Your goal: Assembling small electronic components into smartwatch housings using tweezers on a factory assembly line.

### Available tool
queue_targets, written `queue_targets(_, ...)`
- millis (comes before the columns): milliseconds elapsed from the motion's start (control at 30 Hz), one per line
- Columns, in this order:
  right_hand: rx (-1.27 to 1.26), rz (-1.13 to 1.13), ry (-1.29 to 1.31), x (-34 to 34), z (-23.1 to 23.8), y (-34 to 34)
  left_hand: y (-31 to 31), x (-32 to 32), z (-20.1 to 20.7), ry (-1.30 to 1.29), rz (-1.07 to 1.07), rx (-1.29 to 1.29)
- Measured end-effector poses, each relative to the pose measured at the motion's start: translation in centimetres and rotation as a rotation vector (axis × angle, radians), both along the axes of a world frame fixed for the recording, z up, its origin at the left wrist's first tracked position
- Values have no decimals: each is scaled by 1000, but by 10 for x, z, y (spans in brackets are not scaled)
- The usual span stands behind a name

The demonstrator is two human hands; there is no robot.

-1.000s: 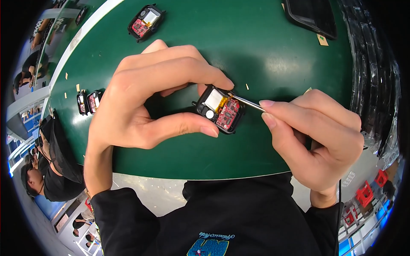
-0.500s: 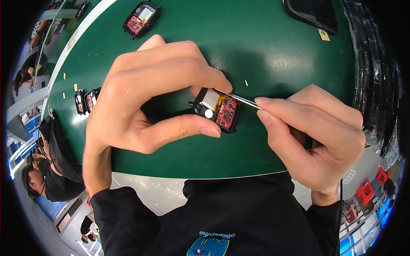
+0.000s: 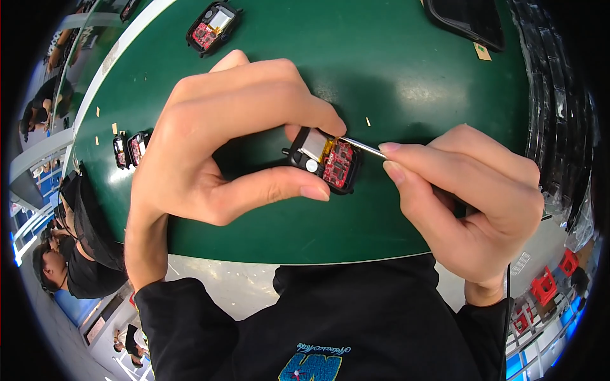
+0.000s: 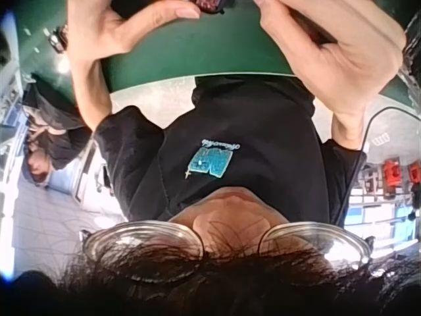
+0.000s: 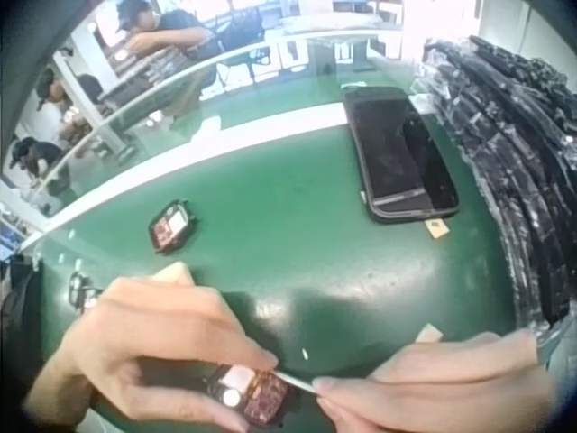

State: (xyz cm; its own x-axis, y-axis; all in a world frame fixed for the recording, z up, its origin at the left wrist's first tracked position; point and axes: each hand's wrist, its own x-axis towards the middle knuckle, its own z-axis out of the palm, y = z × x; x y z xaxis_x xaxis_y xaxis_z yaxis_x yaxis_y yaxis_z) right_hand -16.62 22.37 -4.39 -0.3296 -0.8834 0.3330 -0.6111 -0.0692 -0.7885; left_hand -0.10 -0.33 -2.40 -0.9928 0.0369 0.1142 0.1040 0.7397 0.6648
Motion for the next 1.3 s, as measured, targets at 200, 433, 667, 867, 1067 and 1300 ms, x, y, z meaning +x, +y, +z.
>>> queue_targets(200,14,-20,-10,0,3,1,-1,0,0,32,-22,-44)
queue_targets(433,-91,15,48,1,-6,1,0,2,-2,51,-7,-10)
queue_targets(667,-33,-90,-4,1,6,3,-1,2,3,7,15,-42)
queue_targets(867,-101,-204,-135,-2,8,5,6,-4,7,76,-1,-145)
queue_targets(1067,-239,-189,-242,3,-3,6,7,0,15,108,134,-59)
queue_targets(1300,-220,-68,-553,16,-29,22,79,-111,101,395,-262,-119)
